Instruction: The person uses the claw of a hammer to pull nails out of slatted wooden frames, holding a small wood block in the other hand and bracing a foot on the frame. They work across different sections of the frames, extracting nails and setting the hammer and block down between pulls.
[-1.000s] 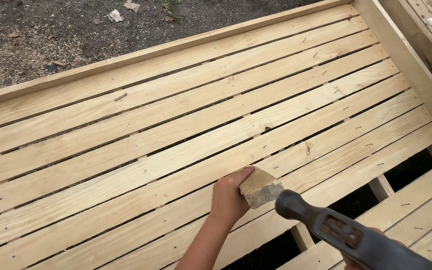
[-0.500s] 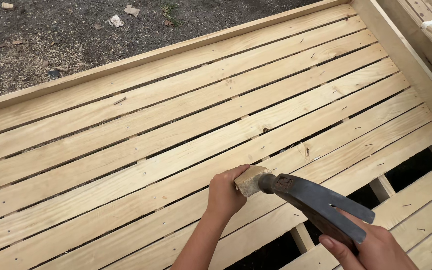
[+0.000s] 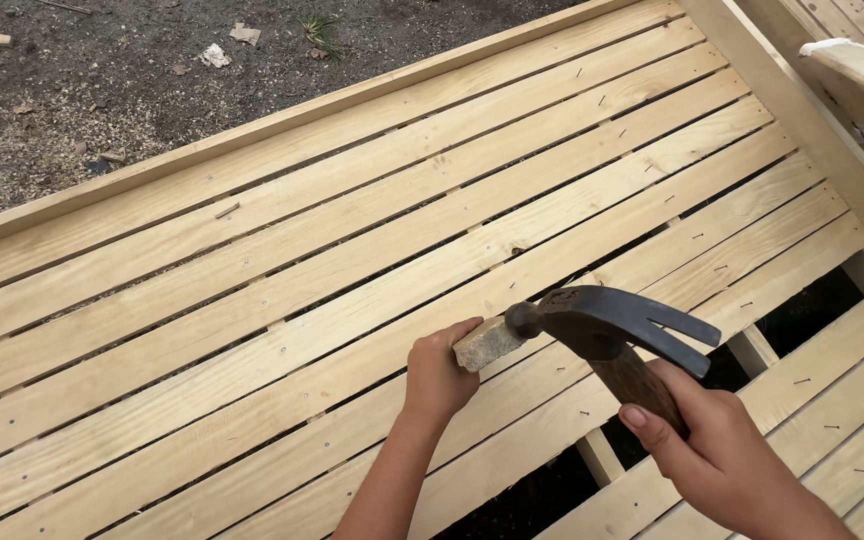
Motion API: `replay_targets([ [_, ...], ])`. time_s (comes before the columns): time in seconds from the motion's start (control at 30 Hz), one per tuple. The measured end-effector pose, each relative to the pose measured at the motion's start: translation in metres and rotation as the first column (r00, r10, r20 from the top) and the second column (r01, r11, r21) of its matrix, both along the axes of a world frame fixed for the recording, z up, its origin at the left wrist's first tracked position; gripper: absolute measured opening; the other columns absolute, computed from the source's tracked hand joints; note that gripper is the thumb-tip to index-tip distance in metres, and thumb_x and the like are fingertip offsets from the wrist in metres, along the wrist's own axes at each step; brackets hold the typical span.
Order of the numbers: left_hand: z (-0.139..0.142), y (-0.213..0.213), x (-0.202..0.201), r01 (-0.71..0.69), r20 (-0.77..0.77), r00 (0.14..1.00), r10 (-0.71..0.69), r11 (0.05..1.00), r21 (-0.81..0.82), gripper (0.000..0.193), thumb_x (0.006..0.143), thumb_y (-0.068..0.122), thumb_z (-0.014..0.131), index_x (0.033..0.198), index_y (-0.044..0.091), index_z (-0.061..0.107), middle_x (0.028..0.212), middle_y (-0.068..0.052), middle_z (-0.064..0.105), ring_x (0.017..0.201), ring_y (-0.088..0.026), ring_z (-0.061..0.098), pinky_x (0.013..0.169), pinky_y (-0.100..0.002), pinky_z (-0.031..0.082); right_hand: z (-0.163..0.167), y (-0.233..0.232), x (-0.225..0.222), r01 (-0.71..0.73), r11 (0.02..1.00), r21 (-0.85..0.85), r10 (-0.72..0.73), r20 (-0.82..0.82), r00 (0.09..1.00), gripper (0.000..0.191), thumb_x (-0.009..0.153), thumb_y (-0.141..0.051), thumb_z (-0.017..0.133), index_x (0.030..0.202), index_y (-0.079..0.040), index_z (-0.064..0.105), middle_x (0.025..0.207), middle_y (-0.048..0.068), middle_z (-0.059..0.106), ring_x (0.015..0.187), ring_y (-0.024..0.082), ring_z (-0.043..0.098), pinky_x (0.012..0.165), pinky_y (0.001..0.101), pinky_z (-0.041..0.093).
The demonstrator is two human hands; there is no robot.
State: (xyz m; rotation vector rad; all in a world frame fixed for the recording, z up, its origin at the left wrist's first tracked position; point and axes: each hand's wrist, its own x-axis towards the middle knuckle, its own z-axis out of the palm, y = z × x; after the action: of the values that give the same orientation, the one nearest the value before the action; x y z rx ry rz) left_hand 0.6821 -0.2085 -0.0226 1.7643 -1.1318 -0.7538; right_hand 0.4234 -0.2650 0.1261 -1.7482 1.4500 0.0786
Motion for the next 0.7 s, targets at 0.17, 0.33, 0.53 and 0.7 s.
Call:
replay_targets([
  [0.17, 0.0, 0.001, 0.006, 0.001, 0.009, 1.0, -0.001, 1.0, 0.0, 0.047, 0.071, -0.005, 0.071, 0.114, 0.013, 0.077, 0.099, -0.013, 0.078, 0.086, -0.031, 0.076, 0.075, -0.034, 0.061, -0.023, -0.019, 0.006, 0.325, 0.944, 0.055, -0.306, 0.516, 0.8, 0.029, 0.098, -0.028, 0.056, 0.108, -0.001, 0.059, 0.062, 0.007, 0.057, 0.046, 0.014, 0.051, 0.045, 0.0315, 0.045],
  [0.33, 0.003, 0.001, 0.009, 0.011, -0.002, 1.0, -0.011, 1.0, 0.01, 0.044, 0.073, -0.001, 0.073, 0.114, 0.012, 0.076, 0.099, -0.013, 0.078, 0.085, -0.031, 0.076, 0.075, -0.034, 0.06, -0.089, -0.038, 0.024, 0.43, 0.888, 0.162, -0.44, 0.565, 0.698, 0.028, 0.099, -0.03, 0.056, 0.107, -0.002, 0.057, 0.063, 0.007, 0.056, 0.045, 0.015, 0.051, 0.045, 0.0314, 0.045],
  [0.53, 0.006, 0.003, 0.008, 0.007, -0.023, 1.0, -0.007, 1.0, -0.008, 0.048, 0.07, -0.004, 0.072, 0.115, 0.012, 0.076, 0.102, -0.012, 0.079, 0.09, -0.03, 0.077, 0.078, -0.033, 0.061, -0.155, -0.047, 0.039, 0.162, 0.96, -0.23, -0.108, 0.23, 0.967, 0.032, 0.098, -0.035, 0.06, 0.102, -0.004, 0.058, 0.058, 0.01, 0.062, 0.049, 0.017, 0.058, 0.05, 0.0347, 0.047],
  [0.7, 0.008, 0.002, 0.009, 0.0, -0.076, 0.997, 0.002, 1.0, 0.026, 0.049, 0.072, -0.005, 0.072, 0.117, 0.013, 0.076, 0.105, -0.011, 0.08, 0.093, -0.027, 0.078, 0.081, -0.031, 0.061, -0.133, -0.06, 0.052, 0.061, 0.976, -0.211, -0.054, 0.036, 0.998, 0.034, 0.099, -0.038, 0.062, 0.104, -0.004, 0.06, 0.059, 0.012, 0.063, 0.051, 0.019, 0.059, 0.054, 0.0363, 0.047],
])
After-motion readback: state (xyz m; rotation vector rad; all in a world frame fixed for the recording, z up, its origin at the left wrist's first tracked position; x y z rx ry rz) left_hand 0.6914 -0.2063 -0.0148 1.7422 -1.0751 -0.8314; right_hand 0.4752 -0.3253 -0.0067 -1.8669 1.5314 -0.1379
